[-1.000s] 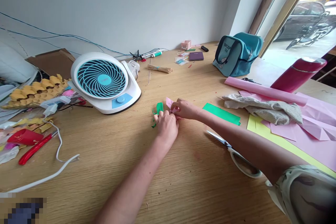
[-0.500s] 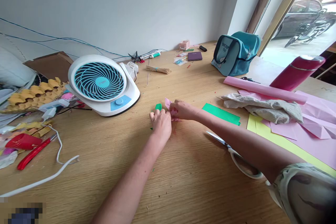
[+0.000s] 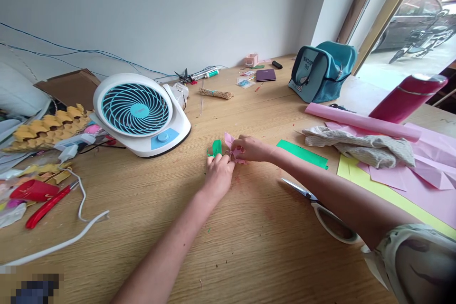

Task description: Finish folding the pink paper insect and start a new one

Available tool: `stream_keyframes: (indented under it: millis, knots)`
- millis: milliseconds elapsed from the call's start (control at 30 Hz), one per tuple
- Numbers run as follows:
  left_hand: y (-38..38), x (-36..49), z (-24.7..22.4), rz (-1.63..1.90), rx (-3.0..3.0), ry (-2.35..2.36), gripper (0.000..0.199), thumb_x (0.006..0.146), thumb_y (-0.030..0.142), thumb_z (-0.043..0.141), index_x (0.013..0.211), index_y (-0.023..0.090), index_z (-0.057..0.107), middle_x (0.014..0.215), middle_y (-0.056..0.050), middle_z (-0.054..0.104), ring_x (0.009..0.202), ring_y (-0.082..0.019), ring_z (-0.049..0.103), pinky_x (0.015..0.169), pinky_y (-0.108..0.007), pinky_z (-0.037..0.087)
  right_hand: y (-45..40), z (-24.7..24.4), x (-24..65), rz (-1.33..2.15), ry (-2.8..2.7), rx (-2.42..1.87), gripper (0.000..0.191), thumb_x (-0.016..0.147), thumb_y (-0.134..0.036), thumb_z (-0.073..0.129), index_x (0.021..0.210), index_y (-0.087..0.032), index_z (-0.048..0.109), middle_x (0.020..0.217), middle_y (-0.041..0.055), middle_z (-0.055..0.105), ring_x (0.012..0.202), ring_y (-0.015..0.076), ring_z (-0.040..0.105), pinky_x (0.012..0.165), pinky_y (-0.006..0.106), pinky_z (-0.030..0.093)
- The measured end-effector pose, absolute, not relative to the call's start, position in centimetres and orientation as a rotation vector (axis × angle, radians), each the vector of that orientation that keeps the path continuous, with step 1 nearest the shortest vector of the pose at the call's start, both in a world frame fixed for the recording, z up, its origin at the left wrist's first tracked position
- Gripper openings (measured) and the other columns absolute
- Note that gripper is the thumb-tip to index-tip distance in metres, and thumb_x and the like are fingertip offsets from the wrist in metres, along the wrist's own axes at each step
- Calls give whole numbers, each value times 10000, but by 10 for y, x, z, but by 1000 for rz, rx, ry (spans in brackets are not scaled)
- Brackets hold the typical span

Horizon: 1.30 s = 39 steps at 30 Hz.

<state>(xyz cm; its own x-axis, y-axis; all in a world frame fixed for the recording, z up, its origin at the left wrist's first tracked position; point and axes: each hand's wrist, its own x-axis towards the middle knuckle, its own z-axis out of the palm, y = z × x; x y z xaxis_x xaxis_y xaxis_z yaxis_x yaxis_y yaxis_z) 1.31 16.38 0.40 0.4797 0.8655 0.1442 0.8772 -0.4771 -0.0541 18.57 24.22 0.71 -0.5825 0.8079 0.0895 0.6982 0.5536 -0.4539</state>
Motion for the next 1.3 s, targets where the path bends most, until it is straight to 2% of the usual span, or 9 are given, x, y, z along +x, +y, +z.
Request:
stream_keyframes:
  millis: [167, 300, 433, 600, 767, 867, 1000, 1167, 1300]
  knots:
    - [171, 22, 13, -140, -2585, -1662, 277, 944, 185, 473, 905, 230, 744, 987, -92, 690, 992, -284, 563, 863, -464, 349, 245, 0, 189, 536, -2483, -1191, 276, 785, -234, 742, 1047, -151, 729, 939, 76, 608, 807, 158, 568, 724, 227, 399]
    - [168, 23, 13, -159, -2572, -1647, 248, 952, 155, 452, 1018, 200, 686, 970, -79, 704, 982, -270, 577, 872, -451, 339, 246, -5, 190, 534, -2454, -1144, 196, 859, -163, 637, 1039, -146, 715, 953, 83, 620, 819, 148, 574, 743, 226, 409]
    - [166, 23, 9, -163, -2564, -1613, 238, 958, 135, 434, 1066, 186, 640, 983, -79, 708, 983, -267, 584, 887, -452, 326, 245, -4, 192, 552, -2433, -1113, 184, 846, -116, 617, 1002, -146, 710, 937, 84, 641, 827, 156, 588, 748, 235, 413]
    - [177, 30, 10, -141, -2539, -1692, 274, 998, 223, 411, 1174, 172, 614, 1003, -106, 713, 995, -284, 592, 910, -458, 329, 243, 0, 196, 614, -2399, -1083, 274, 804, -33, 560, 1027, -147, 671, 989, 79, 671, 855, 149, 621, 760, 229, 440]
    - [185, 31, 8, -136, -2530, -1711, 239, 979, 305, 473, 1046, 194, 674, 1048, -117, 692, 1035, -310, 585, 933, -489, 359, 244, -3, 199, 658, -2351, -1077, 409, 778, 29, 482, 1124, -156, 596, 1000, 61, 692, 896, 143, 632, 785, 235, 461]
    - [188, 27, 4, -231, -2523, -1613, 206, 951, 334, 529, 1017, 205, 675, 1244, -132, 627, 1189, -333, 523, 1012, -528, 348, 246, -4, 198, 690, -2341, -1084, 399, 794, 3, 500, 1151, -155, 583, 950, 53, 698, 862, 147, 639, 765, 242, 469]
    - [195, 23, 1, -254, -2605, -1561, 288, 943, 327, 548, 1188, 182, 591, 1460, -160, 493, 1400, -337, 370, 1155, -610, 208, 242, 1, 200, 686, -2275, -1077, 320, 858, -85, 543, 1171, -145, 568, 1038, 90, 676, 867, 143, 645, 766, 246, 478]
    - [201, 20, 5, -221, -2742, -1569, 227, 954, 285, 528, 1162, 201, 565, 1306, -124, 622, 1278, -269, 530, 1184, -626, 150, 219, 2, 212, 458, -2362, -1100, 151, 841, -219, 658, 969, -157, 609, 924, 67, 655, 830, 170, 613, 743, 266, 442]
    - [202, 17, 3, -240, -2759, -1559, 297, 952, 244, 514, 1247, 222, 520, 1300, -110, 628, 1280, -266, 533, 1183, -645, 126, 203, -2, 217, 175, -2596, -1060, 124, 857, -243, 655, 953, -167, 638, 946, 79, 647, 848, 192, 589, 756, 289, 392]
